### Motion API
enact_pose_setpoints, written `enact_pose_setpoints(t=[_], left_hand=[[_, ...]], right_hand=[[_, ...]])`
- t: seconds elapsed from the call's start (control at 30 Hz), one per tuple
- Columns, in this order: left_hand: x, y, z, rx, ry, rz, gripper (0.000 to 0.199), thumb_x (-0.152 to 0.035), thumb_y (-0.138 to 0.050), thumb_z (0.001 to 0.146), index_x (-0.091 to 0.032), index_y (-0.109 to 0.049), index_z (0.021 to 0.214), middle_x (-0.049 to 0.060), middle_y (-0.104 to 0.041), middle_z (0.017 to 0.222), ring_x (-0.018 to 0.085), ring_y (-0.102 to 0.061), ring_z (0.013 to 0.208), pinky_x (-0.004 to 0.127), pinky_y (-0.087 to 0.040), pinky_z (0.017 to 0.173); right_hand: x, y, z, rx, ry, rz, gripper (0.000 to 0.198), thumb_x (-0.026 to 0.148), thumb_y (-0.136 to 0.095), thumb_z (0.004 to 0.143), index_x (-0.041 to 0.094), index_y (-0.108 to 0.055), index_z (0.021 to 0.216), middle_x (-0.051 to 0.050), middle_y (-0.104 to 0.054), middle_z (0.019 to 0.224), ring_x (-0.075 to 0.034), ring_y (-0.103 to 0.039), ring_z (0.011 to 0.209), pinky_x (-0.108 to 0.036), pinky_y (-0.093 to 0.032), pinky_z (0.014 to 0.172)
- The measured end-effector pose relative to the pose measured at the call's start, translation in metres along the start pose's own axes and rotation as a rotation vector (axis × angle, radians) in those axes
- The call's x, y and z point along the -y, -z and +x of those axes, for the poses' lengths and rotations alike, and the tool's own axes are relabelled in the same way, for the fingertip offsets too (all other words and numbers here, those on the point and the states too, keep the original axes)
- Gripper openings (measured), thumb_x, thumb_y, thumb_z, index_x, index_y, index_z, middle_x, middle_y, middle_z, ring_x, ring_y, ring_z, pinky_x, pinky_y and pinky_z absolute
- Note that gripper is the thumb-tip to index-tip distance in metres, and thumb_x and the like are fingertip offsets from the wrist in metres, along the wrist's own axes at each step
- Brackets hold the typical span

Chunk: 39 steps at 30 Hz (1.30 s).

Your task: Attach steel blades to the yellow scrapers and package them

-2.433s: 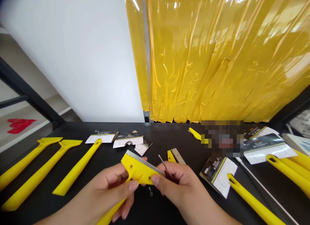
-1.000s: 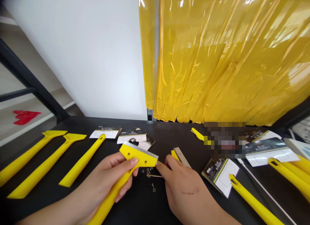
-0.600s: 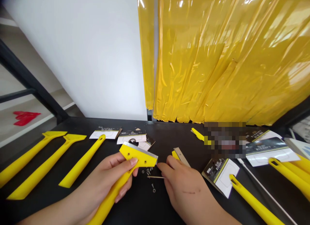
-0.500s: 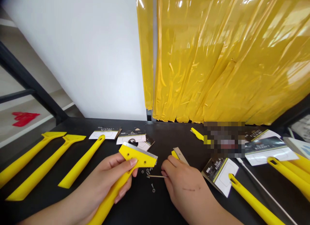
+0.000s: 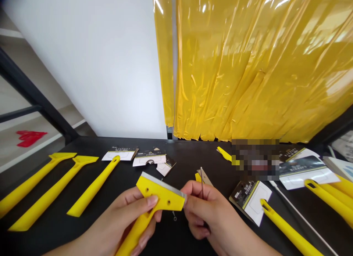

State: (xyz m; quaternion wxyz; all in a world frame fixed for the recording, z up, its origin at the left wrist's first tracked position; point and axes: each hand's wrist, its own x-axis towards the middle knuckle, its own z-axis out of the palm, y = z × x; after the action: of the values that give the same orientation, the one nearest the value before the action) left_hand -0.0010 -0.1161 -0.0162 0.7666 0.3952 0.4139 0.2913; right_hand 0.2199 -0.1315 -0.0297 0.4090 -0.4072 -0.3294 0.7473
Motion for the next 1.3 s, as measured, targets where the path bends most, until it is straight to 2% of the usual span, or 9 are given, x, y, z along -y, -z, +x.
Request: enact_pose_setpoints(t=[0.17, 0.4, 0.63, 0.7, 0.83, 0.93, 1.03, 1.17, 1.3], left_hand=[[-0.001, 0.000, -0.001, -0.083, -0.072, -0.019, 0.044, -0.060, -0.074, 0.086, -0.018, -0.068, 0.076, -0.001, -0.057, 0.045, 0.006, -0.041, 0.034, 0.015, -0.034, 0.036], [0.003, 0.007, 0.006, -0.010, -0.085, 0.004, 0.046, -0.064, -0.073, 0.087, -0.019, -0.069, 0.080, -0.002, -0.056, 0.044, 0.008, -0.042, 0.033, 0.016, -0.033, 0.034], [0.003, 0.002, 0.002, 0.024, -0.067, 0.046, 0.049, -0.064, -0.079, 0.082, -0.021, -0.058, 0.069, -0.007, -0.047, 0.040, 0.006, -0.034, 0.032, 0.016, -0.027, 0.033], [-0.001, 0.000, -0.001, -0.041, -0.063, 0.054, 0.046, -0.060, -0.077, 0.086, -0.021, -0.058, 0.070, -0.007, -0.047, 0.041, 0.006, -0.033, 0.034, 0.016, -0.028, 0.035], [-0.010, 0.001, -0.002, -0.153, -0.084, 0.051, 0.043, -0.053, -0.070, 0.094, -0.020, -0.056, 0.069, -0.006, -0.044, 0.044, 0.007, -0.032, 0.040, 0.017, -0.031, 0.040], [-0.014, 0.005, 0.001, -0.172, -0.122, 0.076, 0.044, -0.052, -0.067, 0.097, -0.021, -0.054, 0.068, -0.006, -0.044, 0.045, 0.008, -0.033, 0.042, 0.018, -0.032, 0.042], [-0.015, 0.010, 0.005, -0.208, -0.153, 0.077, 0.044, -0.053, -0.066, 0.097, -0.021, -0.053, 0.069, -0.006, -0.045, 0.048, 0.009, -0.036, 0.043, 0.019, -0.033, 0.043], [-0.016, 0.014, 0.007, -0.236, -0.133, 0.050, 0.044, -0.055, -0.067, 0.096, -0.021, -0.053, 0.072, -0.006, -0.046, 0.050, 0.008, -0.036, 0.044, 0.019, -0.033, 0.043], [-0.017, 0.016, 0.008, -0.226, -0.121, 0.042, 0.043, -0.055, -0.067, 0.096, -0.021, -0.053, 0.072, -0.006, -0.047, 0.050, 0.009, -0.037, 0.044, 0.019, -0.034, 0.043]], right_hand=[[0.002, -0.002, -0.004, 0.033, -0.006, 0.210, 0.022, 0.037, -0.083, 0.086, 0.019, -0.071, 0.091, 0.002, -0.050, 0.075, -0.007, -0.026, 0.058, -0.022, -0.015, 0.048], [0.002, -0.003, -0.006, 0.141, -0.025, 0.199, 0.017, 0.031, -0.080, 0.089, 0.017, -0.071, 0.090, 0.002, -0.049, 0.078, -0.007, -0.027, 0.060, -0.022, -0.016, 0.049], [0.001, -0.002, -0.005, 0.147, -0.037, 0.121, 0.027, 0.041, -0.080, 0.091, 0.018, -0.067, 0.090, 0.003, -0.050, 0.075, -0.006, -0.030, 0.057, -0.022, -0.017, 0.049], [0.000, -0.002, -0.003, 0.096, 0.003, -0.002, 0.035, 0.052, -0.071, 0.096, 0.018, -0.065, 0.091, 0.003, -0.052, 0.074, -0.006, -0.032, 0.054, -0.022, -0.019, 0.047], [0.000, 0.003, -0.001, -0.112, 0.164, -0.446, 0.051, 0.070, -0.039, 0.105, 0.025, -0.061, 0.115, 0.005, -0.048, 0.072, -0.010, -0.039, 0.049, -0.024, -0.031, 0.045], [0.001, 0.015, -0.003, -0.251, 0.201, -0.794, 0.037, 0.064, -0.045, 0.106, 0.029, -0.058, 0.112, 0.004, -0.050, 0.078, -0.014, -0.051, 0.062, -0.027, -0.043, 0.058], [0.005, 0.029, -0.004, -0.325, 0.293, -1.052, 0.018, 0.047, -0.056, 0.105, 0.030, -0.061, 0.110, -0.001, -0.067, 0.094, -0.021, -0.065, 0.086, -0.032, -0.051, 0.080], [0.016, 0.041, -0.005, -0.335, 0.420, -1.200, 0.030, 0.041, -0.058, 0.103, 0.035, -0.070, 0.130, -0.006, -0.077, 0.121, -0.030, -0.071, 0.109, -0.041, -0.052, 0.095], [0.024, 0.041, -0.005, -0.437, 0.317, -1.154, 0.032, 0.047, -0.064, 0.098, 0.035, -0.068, 0.128, -0.004, -0.079, 0.097, -0.026, -0.071, 0.082, -0.037, -0.052, 0.072]])
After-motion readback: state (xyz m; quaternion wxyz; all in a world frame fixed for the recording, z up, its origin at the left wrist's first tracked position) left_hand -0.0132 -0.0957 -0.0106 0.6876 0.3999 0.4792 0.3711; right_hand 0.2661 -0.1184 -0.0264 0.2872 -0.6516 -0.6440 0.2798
